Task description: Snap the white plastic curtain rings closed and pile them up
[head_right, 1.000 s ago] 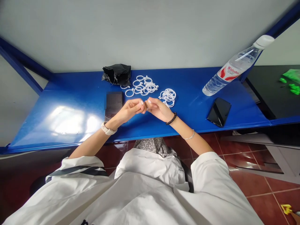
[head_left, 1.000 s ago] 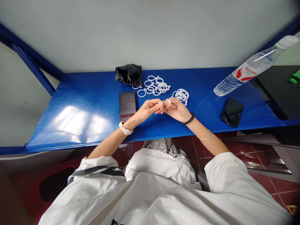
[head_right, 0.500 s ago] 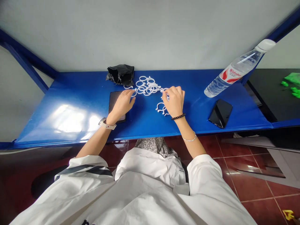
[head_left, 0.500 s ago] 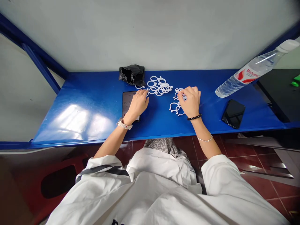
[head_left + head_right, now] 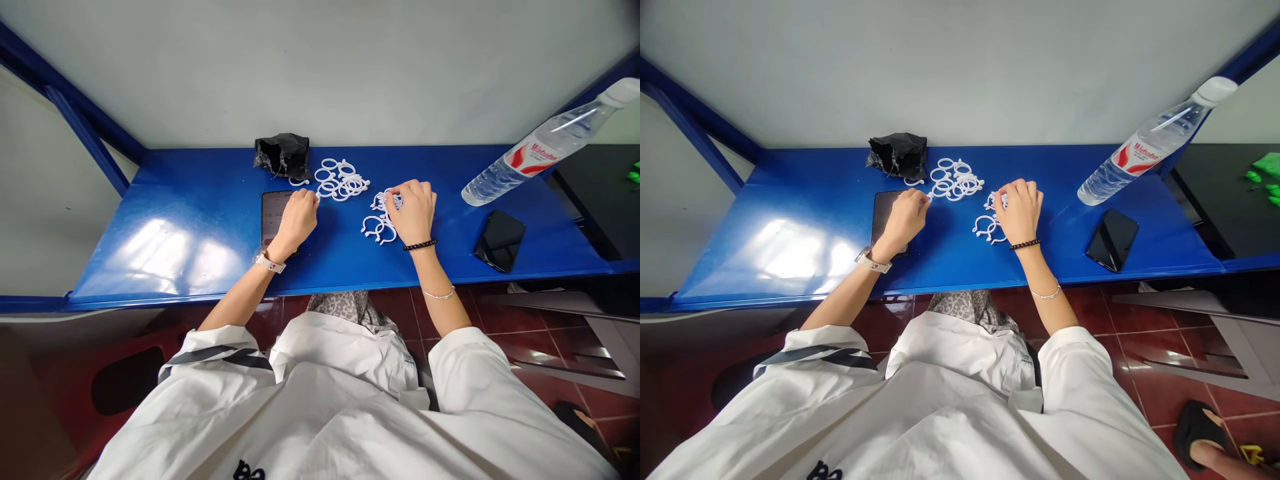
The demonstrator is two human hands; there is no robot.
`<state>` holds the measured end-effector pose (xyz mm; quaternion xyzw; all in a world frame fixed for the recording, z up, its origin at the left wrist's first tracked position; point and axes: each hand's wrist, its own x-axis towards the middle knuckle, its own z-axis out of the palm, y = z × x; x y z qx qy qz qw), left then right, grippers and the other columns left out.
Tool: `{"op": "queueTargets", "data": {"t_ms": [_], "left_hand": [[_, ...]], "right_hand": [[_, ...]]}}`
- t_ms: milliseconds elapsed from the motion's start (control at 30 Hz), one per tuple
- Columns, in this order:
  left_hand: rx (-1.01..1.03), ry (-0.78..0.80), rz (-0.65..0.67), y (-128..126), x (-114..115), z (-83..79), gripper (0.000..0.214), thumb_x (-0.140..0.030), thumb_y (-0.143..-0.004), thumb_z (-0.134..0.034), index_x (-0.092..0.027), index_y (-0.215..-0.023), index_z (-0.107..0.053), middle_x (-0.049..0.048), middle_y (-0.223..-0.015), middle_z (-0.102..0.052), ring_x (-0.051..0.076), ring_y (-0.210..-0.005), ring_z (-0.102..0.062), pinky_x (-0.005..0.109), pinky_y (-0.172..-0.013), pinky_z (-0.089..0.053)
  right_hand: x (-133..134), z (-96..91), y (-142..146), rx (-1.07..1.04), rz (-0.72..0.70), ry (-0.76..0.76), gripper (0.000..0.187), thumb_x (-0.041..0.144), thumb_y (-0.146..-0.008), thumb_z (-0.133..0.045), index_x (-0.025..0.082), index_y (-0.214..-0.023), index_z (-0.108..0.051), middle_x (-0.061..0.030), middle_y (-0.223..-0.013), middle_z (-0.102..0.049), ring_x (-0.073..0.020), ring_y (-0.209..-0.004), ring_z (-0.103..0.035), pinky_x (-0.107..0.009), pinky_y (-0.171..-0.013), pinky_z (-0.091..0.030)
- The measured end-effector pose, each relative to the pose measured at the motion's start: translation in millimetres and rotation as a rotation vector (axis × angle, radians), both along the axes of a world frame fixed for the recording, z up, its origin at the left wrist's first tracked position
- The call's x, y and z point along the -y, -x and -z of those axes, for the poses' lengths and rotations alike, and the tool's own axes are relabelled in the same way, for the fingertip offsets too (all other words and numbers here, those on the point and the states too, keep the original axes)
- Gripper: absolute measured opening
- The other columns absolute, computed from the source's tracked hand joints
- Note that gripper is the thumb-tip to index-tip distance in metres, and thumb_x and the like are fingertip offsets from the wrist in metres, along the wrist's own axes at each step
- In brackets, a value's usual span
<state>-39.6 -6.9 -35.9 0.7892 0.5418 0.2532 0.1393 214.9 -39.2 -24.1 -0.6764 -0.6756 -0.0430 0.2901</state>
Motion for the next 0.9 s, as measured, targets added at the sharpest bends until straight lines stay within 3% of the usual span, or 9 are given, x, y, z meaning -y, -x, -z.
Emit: {"op": "queueTargets", "data": {"t_ms": [67,167,267,400,600,800,900], "left_hand": [[0.34,0.119,0.117,0.1,3.6,-7.9,0.009,-0.022,-0.097,-0.055,-0.017,-0.09,-0.058,0.0097,-0.097,-0.069,0.024,-0.093,-0.067,0.037,-0.087,-0.052],[0.812,0.491,0.454,-3.2,12.1,-19.8,0.03,-0.047,-0.095,-0.063,-0.018,-0.096,-0.059,0.0069,-0.093,-0.071,0.022,-0.098,-0.07,0.036,-0.09,-0.054],[0.986,0.691,0.581,-8.6,19.7,-23.9,0.04,-0.053,-0.086,-0.074,-0.017,-0.094,-0.061,0.0061,-0.088,-0.071,0.021,-0.097,-0.071,0.034,-0.09,-0.054],[0.986,0.787,0.594,-14.0,24.4,-21.5,0.04,-0.05,-0.083,-0.079,-0.015,-0.092,-0.063,0.0071,-0.087,-0.072,0.021,-0.094,-0.072,0.036,-0.09,-0.054],[1.074,0.809,0.537,-13.8,28.7,-29.0,0.033,-0.045,-0.084,-0.077,-0.016,-0.087,-0.062,0.0044,-0.086,-0.071,0.02,-0.091,-0.072,0.038,-0.092,-0.055],[0.625,0.588,0.614,-15.5,36.9,-33.5,0.046,-0.057,-0.092,-0.062,-0.014,-0.075,-0.068,0.0027,-0.069,-0.063,0.014,-0.071,-0.059,0.028,-0.073,-0.047],[0.567,0.551,0.66,-17.1,36.9,-30.4,0.055,-0.066,-0.092,-0.056,-0.015,-0.077,-0.07,0.004,-0.071,-0.064,0.014,-0.068,-0.057,0.028,-0.068,-0.045]], "right_hand": [[2.0,-4.3,3.2,-0.131,-0.135,-0.01,0.02,0.031,-0.097,-0.051,0.019,-0.093,-0.068,-0.0146,-0.109,-0.071,-0.0318,-0.11,-0.059,-0.049,-0.097,-0.045],[6.9,-9.4,13.6,-0.391,-0.449,0.059,0.02,0.037,-0.096,-0.055,0.022,-0.102,-0.068,-0.0102,-0.113,-0.07,-0.0265,-0.108,-0.062,-0.042,-0.094,-0.05],[11.5,-10.4,25.3,-0.592,-0.648,0.161,0.031,0.05,-0.097,-0.055,0.023,-0.094,-0.068,-0.008,-0.105,-0.071,-0.0236,-0.099,-0.064,-0.038,-0.089,-0.051],[14.6,-10.5,32.1,-0.734,-0.733,0.244,0.048,0.065,-0.095,-0.053,0.022,-0.077,-0.065,-0.0054,-0.087,-0.066,-0.0205,-0.083,-0.061,-0.035,-0.081,-0.05],[18.5,-13.4,30.1,-0.957,-0.841,0.406,0.046,0.066,-0.091,-0.06,0.021,-0.087,-0.068,-0.0017,-0.084,-0.063,-0.0171,-0.08,-0.06,-0.031,-0.08,-0.049],[20.5,-11.8,34.1,-0.973,-0.891,0.46,0.044,0.063,-0.092,-0.063,0.02,-0.081,-0.064,-0.0013,-0.081,-0.061,-0.0137,-0.072,-0.061,-0.028,-0.071,-0.051],[21.2,-13.2,36.7,-0.999,-0.918,0.542,0.047,0.066,-0.09,-0.063,0.02,-0.08,-0.061,-0.0006,-0.075,-0.063,-0.0133,-0.066,-0.059,-0.028,-0.065,-0.05]]}}
